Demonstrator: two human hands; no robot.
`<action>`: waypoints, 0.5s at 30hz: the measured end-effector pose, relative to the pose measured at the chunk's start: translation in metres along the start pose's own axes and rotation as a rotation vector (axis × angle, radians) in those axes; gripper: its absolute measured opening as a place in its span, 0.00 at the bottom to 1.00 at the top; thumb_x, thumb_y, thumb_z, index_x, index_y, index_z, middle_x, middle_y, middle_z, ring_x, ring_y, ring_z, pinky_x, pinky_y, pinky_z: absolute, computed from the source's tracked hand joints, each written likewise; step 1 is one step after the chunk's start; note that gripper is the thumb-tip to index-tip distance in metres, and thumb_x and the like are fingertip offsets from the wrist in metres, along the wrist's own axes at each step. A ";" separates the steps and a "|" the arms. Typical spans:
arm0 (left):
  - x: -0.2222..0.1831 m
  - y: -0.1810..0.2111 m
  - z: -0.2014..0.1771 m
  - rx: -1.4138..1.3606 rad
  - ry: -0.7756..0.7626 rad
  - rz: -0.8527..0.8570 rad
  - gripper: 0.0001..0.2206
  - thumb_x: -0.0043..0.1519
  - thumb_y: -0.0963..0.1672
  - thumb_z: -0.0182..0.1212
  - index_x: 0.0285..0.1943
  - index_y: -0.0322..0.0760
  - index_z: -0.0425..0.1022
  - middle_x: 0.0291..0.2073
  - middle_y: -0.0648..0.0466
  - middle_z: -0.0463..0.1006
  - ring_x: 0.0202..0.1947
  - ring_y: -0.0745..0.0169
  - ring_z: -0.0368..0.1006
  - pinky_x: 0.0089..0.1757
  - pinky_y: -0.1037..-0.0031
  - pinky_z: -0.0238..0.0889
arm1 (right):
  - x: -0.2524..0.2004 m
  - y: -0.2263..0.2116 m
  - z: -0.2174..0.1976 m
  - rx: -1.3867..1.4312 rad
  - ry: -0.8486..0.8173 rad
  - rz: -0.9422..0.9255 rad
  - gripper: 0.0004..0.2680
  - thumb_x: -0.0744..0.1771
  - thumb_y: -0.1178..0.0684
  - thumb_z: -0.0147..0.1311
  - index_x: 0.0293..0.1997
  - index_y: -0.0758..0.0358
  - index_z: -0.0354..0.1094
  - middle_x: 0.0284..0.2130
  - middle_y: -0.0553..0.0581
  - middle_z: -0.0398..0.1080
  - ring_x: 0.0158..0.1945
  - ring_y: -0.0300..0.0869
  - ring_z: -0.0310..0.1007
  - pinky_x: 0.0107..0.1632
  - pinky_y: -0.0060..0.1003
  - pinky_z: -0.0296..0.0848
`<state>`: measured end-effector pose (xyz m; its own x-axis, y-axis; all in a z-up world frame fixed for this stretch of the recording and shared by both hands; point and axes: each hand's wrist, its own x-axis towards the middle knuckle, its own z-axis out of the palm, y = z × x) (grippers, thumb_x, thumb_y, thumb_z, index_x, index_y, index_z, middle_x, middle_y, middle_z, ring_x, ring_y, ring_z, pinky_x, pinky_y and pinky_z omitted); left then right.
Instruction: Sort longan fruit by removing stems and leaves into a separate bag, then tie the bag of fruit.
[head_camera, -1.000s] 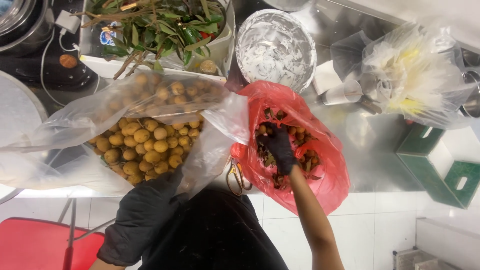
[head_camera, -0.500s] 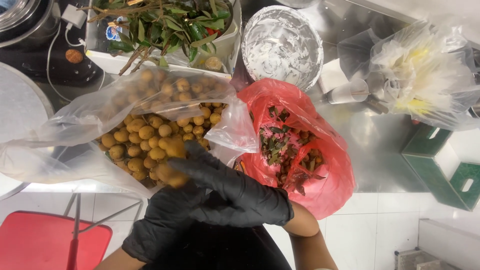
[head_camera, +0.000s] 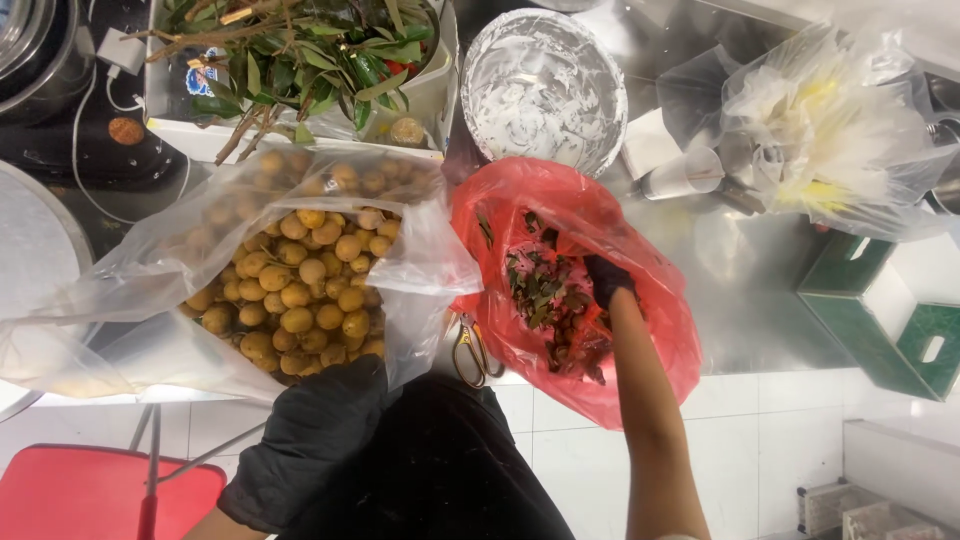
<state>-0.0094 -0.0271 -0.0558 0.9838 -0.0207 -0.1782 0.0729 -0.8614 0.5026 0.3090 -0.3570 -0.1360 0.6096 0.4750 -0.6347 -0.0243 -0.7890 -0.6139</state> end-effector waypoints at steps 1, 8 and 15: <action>-0.001 0.000 0.001 -0.012 0.045 0.019 0.13 0.57 0.47 0.57 0.49 0.42 0.75 0.33 0.47 0.79 0.34 0.41 0.77 0.35 0.52 0.69 | 0.011 0.017 -0.001 -0.037 0.036 0.003 0.16 0.67 0.45 0.52 0.59 0.59 0.70 0.55 0.58 0.75 0.59 0.47 0.72 0.59 0.41 0.68; -0.008 0.002 0.008 0.020 0.107 0.047 0.16 0.56 0.47 0.58 0.51 0.39 0.75 0.40 0.45 0.79 0.40 0.41 0.75 0.40 0.54 0.69 | 0.089 0.086 0.002 -0.300 0.273 0.005 0.17 0.66 0.42 0.52 0.57 0.59 0.70 0.55 0.61 0.74 0.58 0.52 0.71 0.57 0.46 0.67; 0.015 -0.015 0.030 0.100 0.103 0.080 0.16 0.57 0.46 0.57 0.53 0.38 0.74 0.47 0.44 0.77 0.48 0.42 0.73 0.46 0.56 0.68 | 0.131 0.131 0.013 -0.553 0.510 0.027 0.19 0.65 0.39 0.52 0.55 0.59 0.70 0.55 0.64 0.72 0.58 0.58 0.70 0.54 0.51 0.66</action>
<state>-0.0002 -0.0295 -0.0921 0.9978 -0.0433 -0.0509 -0.0177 -0.9053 0.4243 0.3747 -0.3932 -0.3056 0.9092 0.3194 -0.2672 0.2751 -0.9424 -0.1902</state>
